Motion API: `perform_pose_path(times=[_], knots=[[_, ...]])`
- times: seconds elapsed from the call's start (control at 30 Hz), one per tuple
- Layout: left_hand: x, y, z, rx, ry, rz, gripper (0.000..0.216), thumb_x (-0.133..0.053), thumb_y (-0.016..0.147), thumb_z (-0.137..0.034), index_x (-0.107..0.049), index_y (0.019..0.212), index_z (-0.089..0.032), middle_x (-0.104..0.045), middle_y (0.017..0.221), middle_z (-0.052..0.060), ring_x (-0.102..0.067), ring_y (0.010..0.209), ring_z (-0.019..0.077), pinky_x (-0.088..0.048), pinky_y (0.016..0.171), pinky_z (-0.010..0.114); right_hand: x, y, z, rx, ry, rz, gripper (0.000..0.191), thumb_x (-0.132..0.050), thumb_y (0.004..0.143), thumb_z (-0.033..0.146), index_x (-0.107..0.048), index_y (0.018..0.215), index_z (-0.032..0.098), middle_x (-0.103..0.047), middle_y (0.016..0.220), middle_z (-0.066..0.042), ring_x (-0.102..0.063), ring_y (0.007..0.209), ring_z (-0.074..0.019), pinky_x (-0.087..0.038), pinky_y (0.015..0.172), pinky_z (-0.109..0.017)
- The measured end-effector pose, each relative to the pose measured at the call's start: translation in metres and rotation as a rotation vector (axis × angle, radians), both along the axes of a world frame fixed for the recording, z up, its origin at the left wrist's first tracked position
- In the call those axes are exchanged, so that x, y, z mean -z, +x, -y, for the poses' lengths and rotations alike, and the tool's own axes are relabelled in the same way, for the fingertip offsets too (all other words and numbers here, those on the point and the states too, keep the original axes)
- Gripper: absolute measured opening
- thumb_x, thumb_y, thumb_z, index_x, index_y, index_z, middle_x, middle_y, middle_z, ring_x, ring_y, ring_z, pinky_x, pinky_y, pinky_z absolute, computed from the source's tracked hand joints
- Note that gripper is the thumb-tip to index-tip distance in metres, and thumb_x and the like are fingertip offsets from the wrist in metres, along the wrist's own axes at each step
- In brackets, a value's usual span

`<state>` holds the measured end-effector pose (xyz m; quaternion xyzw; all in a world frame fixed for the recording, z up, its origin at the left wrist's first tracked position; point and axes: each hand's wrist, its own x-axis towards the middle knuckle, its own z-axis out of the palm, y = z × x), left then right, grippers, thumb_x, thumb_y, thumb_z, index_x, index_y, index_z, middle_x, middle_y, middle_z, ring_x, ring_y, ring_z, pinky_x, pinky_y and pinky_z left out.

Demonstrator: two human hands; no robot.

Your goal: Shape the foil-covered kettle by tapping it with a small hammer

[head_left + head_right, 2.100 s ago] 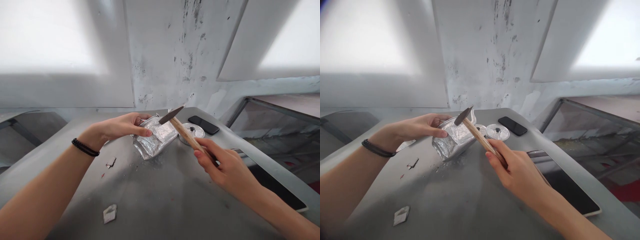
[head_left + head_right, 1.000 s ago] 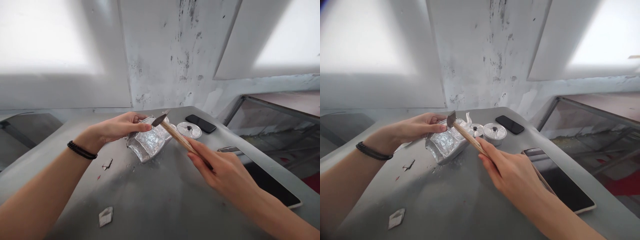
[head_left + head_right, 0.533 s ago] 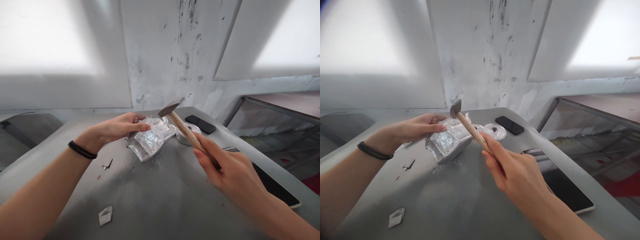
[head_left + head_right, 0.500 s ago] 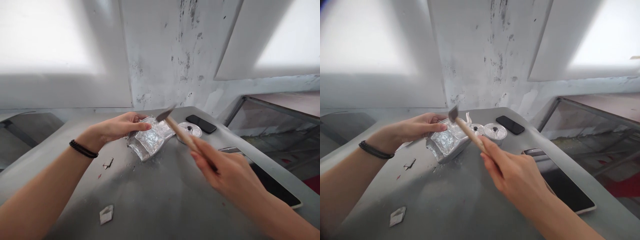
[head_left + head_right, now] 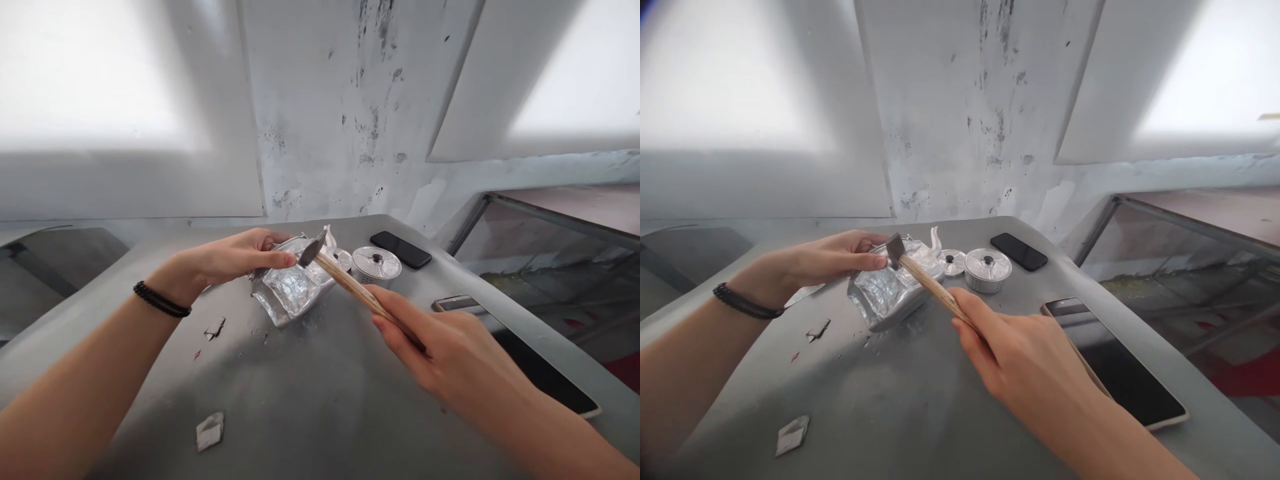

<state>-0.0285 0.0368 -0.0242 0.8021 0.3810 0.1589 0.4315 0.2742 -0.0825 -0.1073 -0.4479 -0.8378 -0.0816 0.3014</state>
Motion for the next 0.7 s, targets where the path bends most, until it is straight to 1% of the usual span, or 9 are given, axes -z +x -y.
perform_pose_path(times=[0.13, 0.2, 0.27, 0.33, 0.43, 0.53, 0.57, 0.63, 0.7], knots=[[-0.001, -0.003, -0.002, 0.002, 0.030, -0.008, 0.029, -0.079, 0.084, -0.044, -0.081, 0.106, -0.025, -0.068, 0.082, 0.004, -0.060, 0.072, 0.0173, -0.046, 0.062, 0.028, -0.003, -0.001, 0.003, -0.021, 0.035, -0.062, 0.039, -0.048, 0.110, 0.027, -0.058, 0.147, 0.023, -0.061, 0.058, 0.009, -0.051, 0.041, -0.0121, -0.033, 0.045, -0.026], [-0.001, -0.005, -0.004, -0.004, 0.028, -0.013, 0.029, -0.080, 0.083, -0.043, -0.082, 0.105, -0.025, -0.071, 0.088, 0.006, -0.062, 0.073, 0.0178, -0.046, 0.062, 0.028, -0.007, 0.000, 0.005, -0.009, 0.088, -0.121, 0.039, -0.048, 0.110, 0.027, -0.056, 0.148, 0.023, -0.059, 0.058, 0.009, -0.048, 0.039, -0.0101, -0.035, 0.044, -0.024], [0.000, -0.008, -0.006, -0.023, 0.014, -0.037, 0.029, -0.078, 0.085, -0.045, -0.082, 0.104, -0.024, -0.073, 0.091, 0.007, -0.064, 0.073, 0.0187, -0.044, 0.061, 0.028, -0.010, 0.000, 0.005, 0.013, 0.133, -0.158, 0.038, -0.046, 0.112, 0.030, -0.056, 0.147, 0.021, -0.056, 0.055, 0.010, -0.044, 0.035, -0.0091, -0.035, 0.041, -0.023], [0.001, -0.011, -0.007, -0.048, 0.023, -0.077, 0.030, -0.073, 0.090, -0.050, -0.080, 0.105, -0.024, -0.072, 0.089, 0.008, -0.062, 0.071, 0.0186, -0.041, 0.059, 0.029, -0.011, 0.001, 0.003, 0.020, 0.115, -0.168, 0.038, -0.044, 0.112, 0.031, -0.055, 0.147, 0.021, -0.062, 0.059, 0.009, -0.048, 0.035, -0.0089, -0.035, 0.040, -0.022], [0.003, -0.012, -0.007, -0.094, 0.094, -0.120, 0.036, -0.068, 0.095, -0.056, -0.079, 0.096, -0.022, -0.065, 0.078, 0.005, -0.054, 0.062, 0.0164, -0.035, 0.056, 0.029, -0.007, 0.001, -0.001, 0.008, 0.055, -0.147, 0.040, -0.044, 0.112, 0.028, -0.052, 0.150, 0.024, -0.079, 0.086, 0.002, -0.061, 0.045, -0.0102, -0.043, 0.044, -0.021], [0.007, -0.007, -0.006, -0.193, 0.137, -0.125, 0.051, -0.060, 0.097, -0.067, -0.074, 0.083, -0.021, -0.055, 0.067, 0.002, -0.043, 0.054, 0.0140, -0.030, 0.052, 0.030, -0.001, 0.003, -0.004, -0.023, 0.037, -0.104, 0.047, -0.045, 0.110, 0.022, -0.047, 0.156, 0.027, -0.081, 0.113, -0.003, -0.073, 0.060, -0.0137, -0.052, 0.053, -0.022], [0.008, -0.004, -0.006, -0.249, 0.157, -0.122, 0.055, -0.055, 0.098, -0.071, -0.073, 0.082, -0.021, -0.054, 0.066, 0.001, -0.042, 0.053, 0.0139, -0.029, 0.051, 0.029, 0.000, 0.003, -0.004, -0.027, 0.034, -0.103, 0.049, -0.046, 0.109, 0.021, -0.046, 0.158, 0.028, -0.081, 0.116, -0.004, -0.074, 0.063, -0.0143, -0.053, 0.056, -0.023], [0.011, 0.004, -0.004, -0.352, 0.227, -0.106, 0.060, -0.047, 0.100, -0.074, -0.072, 0.087, -0.021, -0.057, 0.070, 0.002, -0.047, 0.058, 0.0149, -0.032, 0.054, 0.028, 0.001, 0.004, -0.004, -0.015, 0.045, -0.111, 0.052, -0.046, 0.108, 0.020, -0.044, 0.160, 0.028, -0.082, 0.110, -0.003, -0.071, 0.058, -0.0133, -0.052, 0.054, -0.022], [0.013, 0.011, -0.002, -0.378, 0.277, -0.078, 0.060, -0.042, 0.103, -0.071, -0.074, 0.093, -0.021, -0.064, 0.080, 0.004, -0.054, 0.069, 0.0165, -0.038, 0.061, 0.027, 0.000, 0.004, -0.004, 0.017, 0.070, -0.111, 0.055, -0.046, 0.108, 0.021, -0.042, 0.162, 0.028, -0.081, 0.099, -0.002, -0.064, 0.049, -0.0121, -0.048, 0.049, -0.022]])
